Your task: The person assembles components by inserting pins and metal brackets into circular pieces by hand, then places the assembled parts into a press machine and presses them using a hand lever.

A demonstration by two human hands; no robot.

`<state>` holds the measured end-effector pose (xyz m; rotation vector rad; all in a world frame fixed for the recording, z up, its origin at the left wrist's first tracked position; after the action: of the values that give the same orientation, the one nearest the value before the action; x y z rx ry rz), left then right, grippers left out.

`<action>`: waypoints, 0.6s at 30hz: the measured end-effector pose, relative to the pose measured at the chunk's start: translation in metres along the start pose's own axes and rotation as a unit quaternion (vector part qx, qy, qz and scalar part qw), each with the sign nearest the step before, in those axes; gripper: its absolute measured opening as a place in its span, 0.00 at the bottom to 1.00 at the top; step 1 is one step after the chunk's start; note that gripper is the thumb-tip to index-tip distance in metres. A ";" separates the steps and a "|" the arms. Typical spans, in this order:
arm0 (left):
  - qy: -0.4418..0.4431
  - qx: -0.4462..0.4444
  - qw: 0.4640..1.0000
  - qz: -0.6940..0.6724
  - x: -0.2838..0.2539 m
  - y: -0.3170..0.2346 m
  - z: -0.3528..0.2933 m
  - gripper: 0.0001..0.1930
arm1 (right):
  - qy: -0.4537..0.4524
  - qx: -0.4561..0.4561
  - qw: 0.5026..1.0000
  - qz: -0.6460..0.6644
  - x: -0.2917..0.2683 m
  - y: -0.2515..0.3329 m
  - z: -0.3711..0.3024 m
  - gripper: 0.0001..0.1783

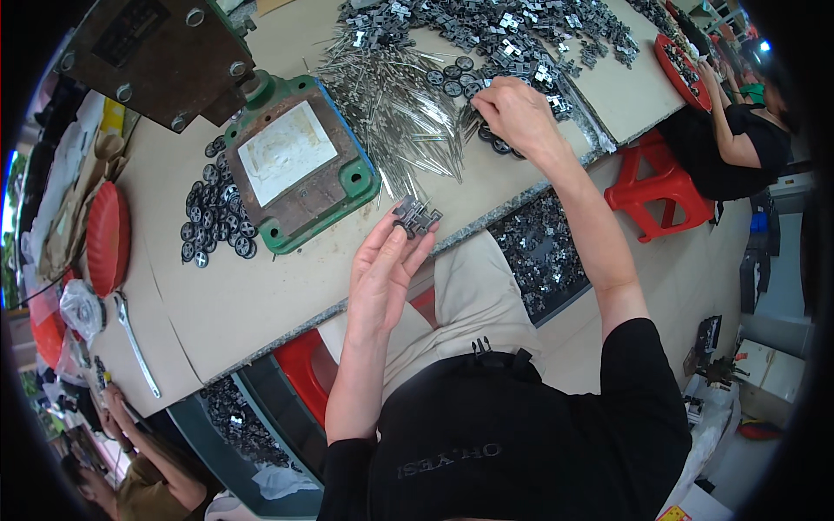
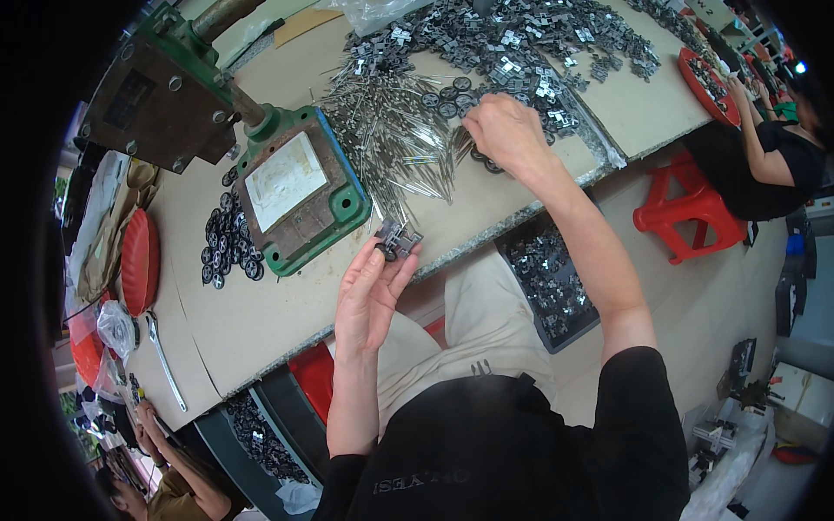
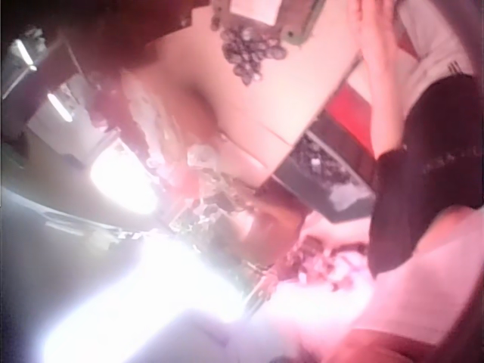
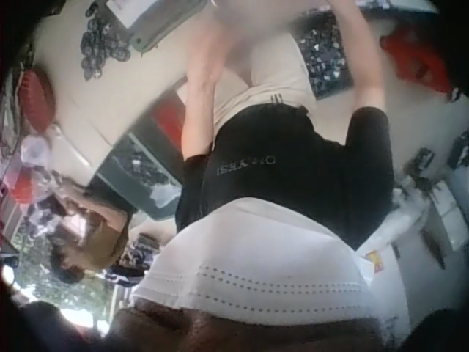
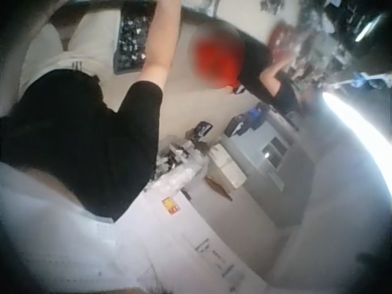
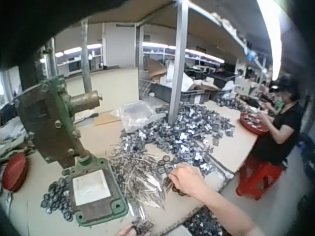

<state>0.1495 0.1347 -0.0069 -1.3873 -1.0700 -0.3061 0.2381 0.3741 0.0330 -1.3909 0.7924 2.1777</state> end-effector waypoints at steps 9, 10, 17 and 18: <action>-0.013 0.011 1.000 -0.015 0.003 -0.003 0.000 0.20 | -0.052 -0.028 0.994 0.094 -0.025 0.023 -0.053 0.04; -0.012 0.009 1.000 -0.015 0.003 -0.002 0.000 0.20 | -0.029 -0.065 0.995 0.073 -0.022 0.028 -0.063 0.04; -0.023 0.013 0.999 0.034 0.000 0.000 -0.001 0.20 | 0.123 -0.038 0.982 0.139 -0.029 0.022 -0.067 0.13; -0.026 0.009 0.999 0.032 0.001 0.000 -0.001 0.20 | 0.118 -0.071 0.981 0.136 -0.030 0.022 -0.065 0.14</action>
<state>0.1507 0.1339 -0.0065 -1.4174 -1.0666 -0.2154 0.2794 0.3126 0.0439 -1.7262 0.9801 2.3395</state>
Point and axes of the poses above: each hand's wrist, its own z-axis towards the middle knuckle, its own x-axis out of the palm, y = z × x, the point moved 3 cm from there along z, towards the middle knuckle, and after that the axes turned 7 degrees about x, right-handed, at the moved point
